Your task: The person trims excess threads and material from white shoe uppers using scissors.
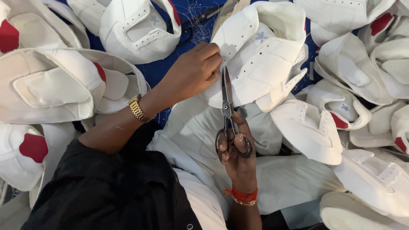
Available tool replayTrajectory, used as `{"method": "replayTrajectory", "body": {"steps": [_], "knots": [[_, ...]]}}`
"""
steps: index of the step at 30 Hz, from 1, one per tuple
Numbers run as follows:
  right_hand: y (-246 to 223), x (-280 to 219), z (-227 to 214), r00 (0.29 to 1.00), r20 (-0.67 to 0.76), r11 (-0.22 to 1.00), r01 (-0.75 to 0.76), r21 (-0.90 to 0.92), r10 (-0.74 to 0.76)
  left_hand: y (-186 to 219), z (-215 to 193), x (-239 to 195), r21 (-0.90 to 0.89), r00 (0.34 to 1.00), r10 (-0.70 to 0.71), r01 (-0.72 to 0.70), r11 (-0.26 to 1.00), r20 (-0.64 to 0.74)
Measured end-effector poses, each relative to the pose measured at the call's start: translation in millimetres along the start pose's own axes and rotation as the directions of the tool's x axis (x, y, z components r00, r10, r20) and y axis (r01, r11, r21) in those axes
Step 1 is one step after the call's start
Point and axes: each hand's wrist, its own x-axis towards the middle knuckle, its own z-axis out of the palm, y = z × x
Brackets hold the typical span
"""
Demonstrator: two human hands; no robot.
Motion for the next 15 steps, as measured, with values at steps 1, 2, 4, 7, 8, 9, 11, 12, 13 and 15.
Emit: {"method": "replayTrajectory", "body": {"steps": [1, 2, 4, 7, 8, 9, 11, 12, 13, 15], "knots": [[2, 0, -3, 1.0, 0.002, 1.0, -0.003, -0.002, 0.003, 1, -1, 1, 0.001, 1.0, -0.003, 0.003, 1.0, -0.003], [4, 0, -6, 1.0, 0.004, 1.0, -0.002, 0.019, 0.002, 1, -1, 1, -0.155, 0.995, -0.1, 0.098, 0.983, -0.006], [8, -1, -10, 1.0, 0.0, 0.999, 0.002, 0.044, -0.002, -2, 0, 2, -0.31, 0.981, -0.192, 0.186, 0.932, 0.011], [11, -2, -11, 1.0, 0.027, 0.993, -0.006, 0.115, 0.002, -13, 6, -5, -0.564, 0.98, -0.198, 0.171, 0.808, 0.014], [13, -2, -9, 1.0, 0.011, 0.992, 0.0, 0.127, -0.001, -17, 11, -9, -0.656, 0.968, -0.247, 0.219, 0.723, 0.05], [14, -2, -8, 1.0, -0.005, 0.99, 0.01, 0.139, -0.009, -23, 16, -11, -0.736, 0.954, -0.287, 0.259, 0.626, 0.092], [17, -2, -3, 1.0, -0.005, 0.989, 0.015, 0.147, -0.014, -26, 17, -14, -0.777, 0.957, -0.274, 0.245, 0.581, 0.097], [19, -2, -1, 1.0, -0.004, 0.988, 0.019, 0.156, -0.019, -27, 17, -15, -0.814, 0.96, -0.261, 0.231, 0.533, 0.102], [19, -3, 2, 1.0, -0.006, 0.988, 0.017, 0.156, -0.016, -28, 16, -16, -0.814, 0.959, -0.263, 0.233, 0.532, 0.103], [21, -5, 8, 0.992, -0.085, 0.994, 0.097, 0.041, -0.094, -29, 12, -18, -0.825, 0.937, -0.322, 0.288, 0.487, 0.137]]}}
